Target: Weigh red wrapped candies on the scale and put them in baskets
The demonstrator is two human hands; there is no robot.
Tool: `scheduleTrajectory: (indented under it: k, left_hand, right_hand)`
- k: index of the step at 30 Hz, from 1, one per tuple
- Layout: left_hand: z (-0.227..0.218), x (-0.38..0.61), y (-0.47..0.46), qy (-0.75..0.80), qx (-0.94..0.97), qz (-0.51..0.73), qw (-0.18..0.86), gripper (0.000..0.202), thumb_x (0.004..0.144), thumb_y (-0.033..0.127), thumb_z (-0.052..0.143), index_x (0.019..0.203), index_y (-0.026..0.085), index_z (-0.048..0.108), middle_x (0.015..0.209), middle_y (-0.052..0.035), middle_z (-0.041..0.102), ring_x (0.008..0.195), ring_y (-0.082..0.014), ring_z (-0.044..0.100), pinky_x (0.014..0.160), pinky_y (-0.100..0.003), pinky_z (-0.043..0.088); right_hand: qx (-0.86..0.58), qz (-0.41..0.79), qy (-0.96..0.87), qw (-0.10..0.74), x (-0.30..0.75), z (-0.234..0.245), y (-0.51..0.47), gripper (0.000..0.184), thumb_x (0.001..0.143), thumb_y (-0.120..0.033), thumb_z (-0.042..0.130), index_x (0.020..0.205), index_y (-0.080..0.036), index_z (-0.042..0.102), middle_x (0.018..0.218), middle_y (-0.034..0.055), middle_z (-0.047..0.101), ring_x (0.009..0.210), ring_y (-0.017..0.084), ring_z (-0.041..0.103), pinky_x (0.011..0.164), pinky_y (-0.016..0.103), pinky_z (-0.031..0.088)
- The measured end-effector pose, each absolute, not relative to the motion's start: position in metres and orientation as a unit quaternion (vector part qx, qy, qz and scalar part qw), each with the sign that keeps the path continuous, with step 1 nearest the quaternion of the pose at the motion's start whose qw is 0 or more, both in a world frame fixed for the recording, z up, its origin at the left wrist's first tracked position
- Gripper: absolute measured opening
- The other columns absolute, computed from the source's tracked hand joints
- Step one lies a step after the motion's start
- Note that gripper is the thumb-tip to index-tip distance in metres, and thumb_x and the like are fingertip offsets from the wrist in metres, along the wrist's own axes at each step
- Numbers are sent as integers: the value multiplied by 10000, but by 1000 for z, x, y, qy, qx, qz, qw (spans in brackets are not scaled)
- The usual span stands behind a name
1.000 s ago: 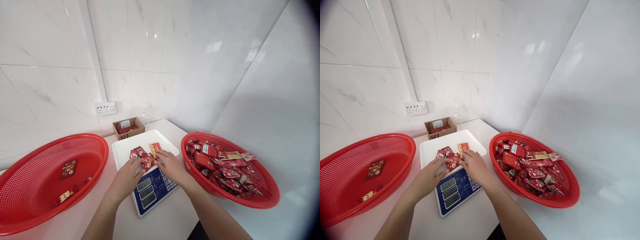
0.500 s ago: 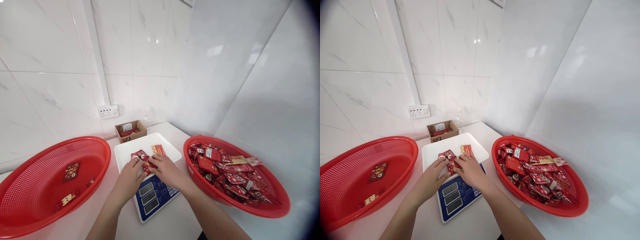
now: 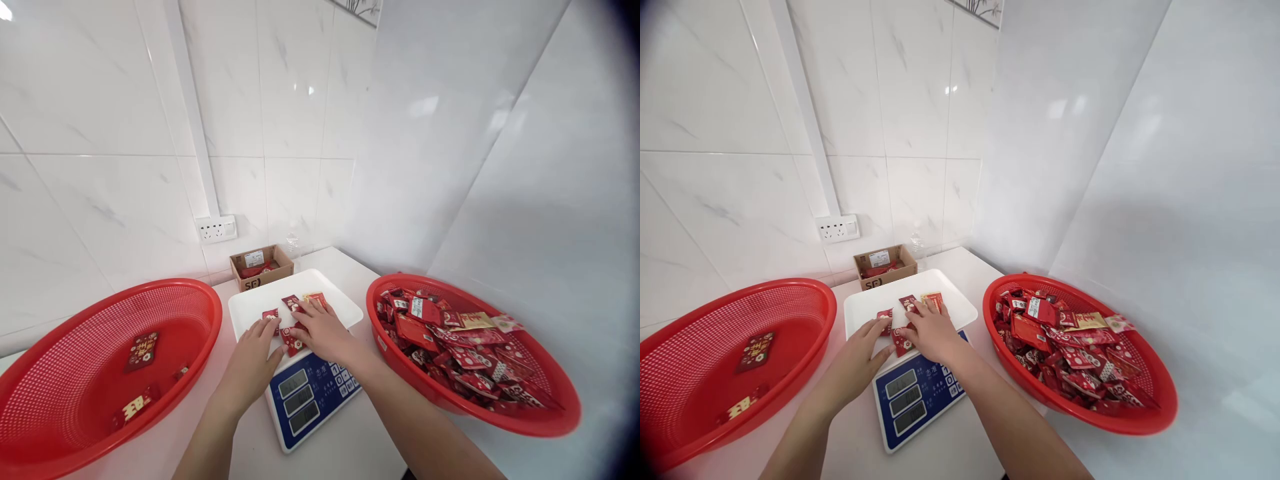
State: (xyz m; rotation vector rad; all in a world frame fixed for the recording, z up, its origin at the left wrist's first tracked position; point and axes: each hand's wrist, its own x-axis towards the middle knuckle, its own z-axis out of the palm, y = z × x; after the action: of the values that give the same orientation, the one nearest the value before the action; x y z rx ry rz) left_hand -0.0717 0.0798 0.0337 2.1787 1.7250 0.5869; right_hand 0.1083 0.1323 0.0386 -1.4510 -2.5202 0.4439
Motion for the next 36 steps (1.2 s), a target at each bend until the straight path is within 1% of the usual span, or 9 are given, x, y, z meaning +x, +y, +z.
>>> scheduleTrajectory:
  k: [4,7,11,16,19,22,26,31,36]
  left_hand:
    - [34,-69,80,600,759,193,162,467,944,273,427,1386,128,473,1468,-152,490,1374,-287,420,1115,-480,352]
    - [32,-68,81,590,766,188,175,469,951,276,410,1393,132,472,1481,-147,480,1382,-276,417,1110,-469,366]
    - [29,-69,84,573,774,198,182,461,950,282,415,1385,147,484,1470,-134,502,1381,-263,428,1142,-476,329]
    - [27,-70,86,560,770,249,179,408,928,264,447,1318,193,544,1420,-100,566,1350,-248,474,1149,-473,325]
    - [31,-72,86,567,748,299,172,372,919,289,460,1260,215,588,1396,-88,587,1324,-259,499,1093,-453,408]
    - [40,-75,83,592,704,359,163,357,937,347,424,1217,217,604,1316,-98,641,1196,-269,602,977,-431,505]
    - [54,-78,76,629,631,427,156,420,932,465,415,1202,203,601,1248,-116,678,994,-279,687,767,-397,571]
    - [61,-76,68,634,591,468,172,437,898,541,442,1152,232,618,1253,-82,685,1093,-285,650,704,-345,564]
    - [61,-71,65,632,590,466,191,460,863,588,482,1146,256,629,1238,-65,693,1137,-319,619,667,-347,533]
  right_hand:
    - [-509,162,-840,91,116,40,124,575,952,-521,467,1462,-256,444,1598,108,269,1461,406,181,1134,618,176]
    - [-521,164,-833,91,117,38,125,568,945,-459,504,1457,-218,456,1577,153,304,1443,421,227,1123,609,212]
    - [-512,164,-837,106,114,37,133,508,982,-388,452,1439,-168,481,1540,165,376,1438,367,273,1150,552,210]
    - [-485,179,-845,136,118,43,125,525,959,-381,516,1442,-180,474,1565,113,345,1447,283,291,1170,443,260]
    - [-494,177,-836,159,137,48,110,532,956,-379,508,1451,-191,458,1567,108,341,1456,275,271,1174,462,256]
    - [-521,169,-816,184,169,51,94,521,948,-385,491,1445,-234,462,1567,88,345,1455,276,273,1170,497,264]
    - [-591,135,-769,203,223,52,75,502,942,-374,431,1398,-181,515,1530,101,407,1422,288,342,1172,477,281]
    - [-686,190,-695,97,280,47,60,429,941,-332,374,1284,-210,603,1350,78,612,1225,312,568,1027,456,452]
    - [-690,256,-675,41,306,38,62,461,919,-293,412,1329,-171,583,1371,92,598,1244,304,561,1053,424,428]
